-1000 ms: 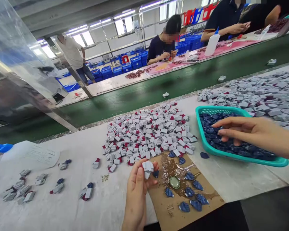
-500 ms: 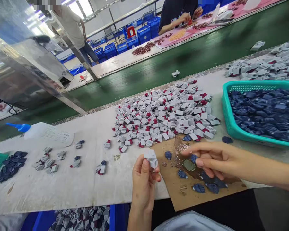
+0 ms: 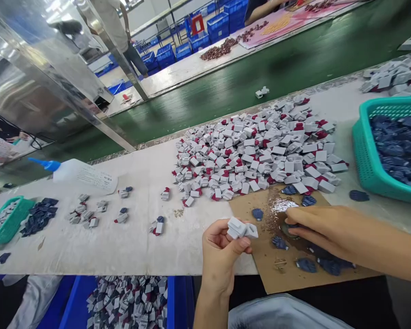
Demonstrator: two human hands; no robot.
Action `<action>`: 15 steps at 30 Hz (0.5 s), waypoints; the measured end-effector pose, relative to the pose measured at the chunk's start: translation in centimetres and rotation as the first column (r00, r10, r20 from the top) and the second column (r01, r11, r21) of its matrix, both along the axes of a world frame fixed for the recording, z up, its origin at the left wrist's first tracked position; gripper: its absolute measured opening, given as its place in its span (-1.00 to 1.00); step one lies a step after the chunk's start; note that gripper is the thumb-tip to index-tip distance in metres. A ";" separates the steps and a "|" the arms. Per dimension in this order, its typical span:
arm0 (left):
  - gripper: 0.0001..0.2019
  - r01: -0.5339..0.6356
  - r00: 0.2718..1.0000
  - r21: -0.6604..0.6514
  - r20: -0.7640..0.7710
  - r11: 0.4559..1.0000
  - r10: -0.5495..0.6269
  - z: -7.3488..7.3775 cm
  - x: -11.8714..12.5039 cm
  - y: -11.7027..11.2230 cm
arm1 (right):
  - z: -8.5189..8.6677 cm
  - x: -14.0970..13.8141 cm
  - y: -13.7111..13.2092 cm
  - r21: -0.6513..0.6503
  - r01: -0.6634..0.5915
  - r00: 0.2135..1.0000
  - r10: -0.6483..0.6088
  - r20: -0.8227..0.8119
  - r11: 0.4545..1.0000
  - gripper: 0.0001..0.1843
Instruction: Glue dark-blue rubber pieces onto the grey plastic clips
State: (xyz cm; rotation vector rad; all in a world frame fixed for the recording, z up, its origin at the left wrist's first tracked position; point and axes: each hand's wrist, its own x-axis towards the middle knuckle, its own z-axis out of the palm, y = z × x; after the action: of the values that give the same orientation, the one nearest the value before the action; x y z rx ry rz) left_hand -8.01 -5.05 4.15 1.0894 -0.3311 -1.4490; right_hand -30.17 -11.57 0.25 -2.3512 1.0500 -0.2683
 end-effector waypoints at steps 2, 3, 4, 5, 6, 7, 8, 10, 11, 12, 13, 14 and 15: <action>-0.69 -0.027 1.000 -0.017 0.013 0.999 0.027 0.2 -0.2 0.1 | -0.1 0.3 -0.1 0.018 -0.029 1.000 0.029 0.009 0.999 -0.70; -0.69 -0.036 0.999 -0.028 0.020 0.999 0.037 0.3 -0.3 0.1 | 0.2 0.4 -0.2 0.048 -0.044 0.999 0.043 0.020 0.998 -0.70; -0.69 -0.038 0.999 -0.039 0.031 0.999 0.039 0.4 -0.4 0.2 | 0.6 0.5 -0.2 0.077 -0.055 0.998 0.053 0.030 0.995 -0.68; -0.68 -0.038 0.998 -0.046 0.041 0.998 0.040 0.5 -0.5 0.2 | 1.2 0.6 -0.3 0.113 -0.059 0.998 0.055 0.043 0.992 -0.66; -0.68 -0.037 0.998 -0.051 0.051 0.998 0.039 0.6 -0.7 0.3 | 1.9 0.6 -0.3 0.151 -0.047 0.997 0.037 0.069 0.987 -0.66; -0.67 -0.032 0.998 -0.053 0.058 0.998 0.035 0.7 -0.8 0.3 | 2.7 0.7 -0.2 0.180 -0.012 0.993 -0.009 0.117 0.984 -0.68; -0.68 -0.024 0.998 -0.056 0.062 0.998 0.027 0.8 -1.0 0.4 | 3.5 0.8 -0.1 0.205 0.039 0.979 -0.078 0.187 0.978 -0.71; -0.70 -0.005 0.998 -0.060 0.064 0.998 0.009 1.0 -1.3 0.5 | 5.2 1.1 0.1 0.267 0.120 0.917 -0.210 0.339 0.956 -0.76; -0.70 0.002 0.998 -0.063 0.068 0.998 0.002 1.2 -1.5 0.6 | 5.9 1.4 0.3 0.287 0.135 0.884 -0.247 0.397 0.948 -0.76; -0.70 0.009 0.997 -0.066 0.077 0.998 -0.004 1.3 -1.6 0.6 | 6.5 1.7 0.5 0.302 0.129 0.863 -0.257 0.435 0.944 -0.76; -0.70 0.018 0.996 -0.070 0.088 0.997 -0.012 1.4 -1.7 0.6 | 7.0 2.0 0.6 0.316 0.102 0.857 -0.245 0.454 0.943 -0.76; -0.69 0.027 0.995 -0.074 0.097 0.997 -0.020 1.4 -1.8 0.7 | 7.4 2.2 0.7 0.325 0.073 0.857 -0.226 0.463 0.943 -0.77; -0.70 0.037 0.995 -0.079 0.100 0.996 -0.029 1.5 -1.8 0.7 | 7.6 2.5 0.8 0.328 0.050 0.857 -0.209 0.470 0.943 -0.78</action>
State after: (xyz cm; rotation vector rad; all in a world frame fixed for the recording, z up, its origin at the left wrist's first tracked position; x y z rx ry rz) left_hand -9.86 -4.37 5.64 1.0972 -0.4761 -1.4015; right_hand -27.69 -10.79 7.90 -1.7918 0.9127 -0.6781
